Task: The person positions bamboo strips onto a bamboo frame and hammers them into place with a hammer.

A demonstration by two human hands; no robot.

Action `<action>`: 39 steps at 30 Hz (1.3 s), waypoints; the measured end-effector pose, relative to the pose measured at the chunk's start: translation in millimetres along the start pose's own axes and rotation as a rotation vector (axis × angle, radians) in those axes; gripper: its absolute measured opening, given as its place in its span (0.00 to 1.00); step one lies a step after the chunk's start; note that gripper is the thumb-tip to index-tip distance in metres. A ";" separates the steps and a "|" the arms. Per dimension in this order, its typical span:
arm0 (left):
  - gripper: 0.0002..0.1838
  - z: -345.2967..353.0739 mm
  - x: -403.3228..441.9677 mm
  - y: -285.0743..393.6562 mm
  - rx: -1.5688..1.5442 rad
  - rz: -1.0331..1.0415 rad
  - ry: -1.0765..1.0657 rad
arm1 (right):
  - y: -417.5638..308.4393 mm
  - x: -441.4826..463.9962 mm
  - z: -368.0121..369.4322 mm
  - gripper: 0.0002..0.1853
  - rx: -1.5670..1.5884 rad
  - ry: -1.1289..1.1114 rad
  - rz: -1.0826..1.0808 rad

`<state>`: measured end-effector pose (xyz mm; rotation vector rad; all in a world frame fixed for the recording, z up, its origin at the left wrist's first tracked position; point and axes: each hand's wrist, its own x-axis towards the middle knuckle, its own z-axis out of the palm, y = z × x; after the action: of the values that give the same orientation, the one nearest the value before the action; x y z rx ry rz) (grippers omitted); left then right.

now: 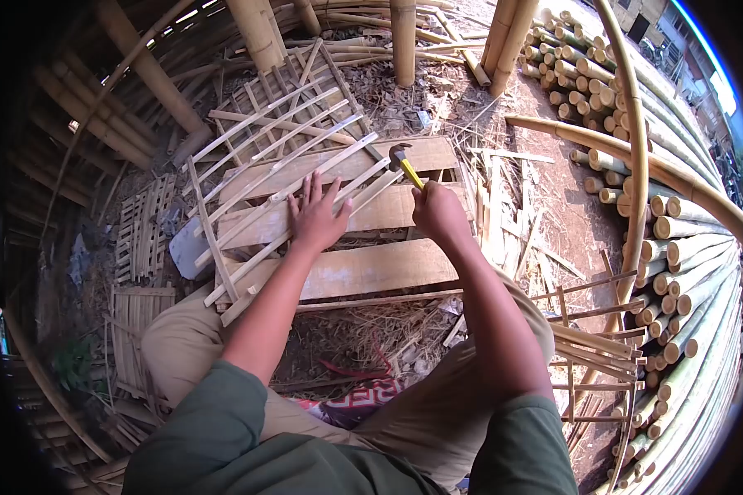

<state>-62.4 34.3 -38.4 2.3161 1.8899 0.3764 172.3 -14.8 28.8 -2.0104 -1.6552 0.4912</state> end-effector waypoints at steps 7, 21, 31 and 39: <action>0.38 -3.3 -3.4 -7.2 -0.079 0.055 -0.015 | -5.1 0.9 -9.4 0.18 -0.021 0.036 -0.014; 0.44 -35.7 0.0 -0.5 -0.180 -0.011 -0.168 | -2.0 -1.7 -18.6 0.18 0.025 0.080 0.019; 0.44 -36.3 -9.2 -6.5 -0.294 0.055 -0.196 | -5.1 -2.6 -29.7 0.18 0.043 0.083 0.034; 0.40 7.1 -14.8 -12.2 -0.222 0.171 0.079 | -1.2 -14.1 -27.9 0.18 0.076 0.050 0.036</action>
<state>-74.7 22.8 -49.9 2.3474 1.5919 0.6693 184.0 -32.3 51.8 -1.9841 -1.5509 0.5050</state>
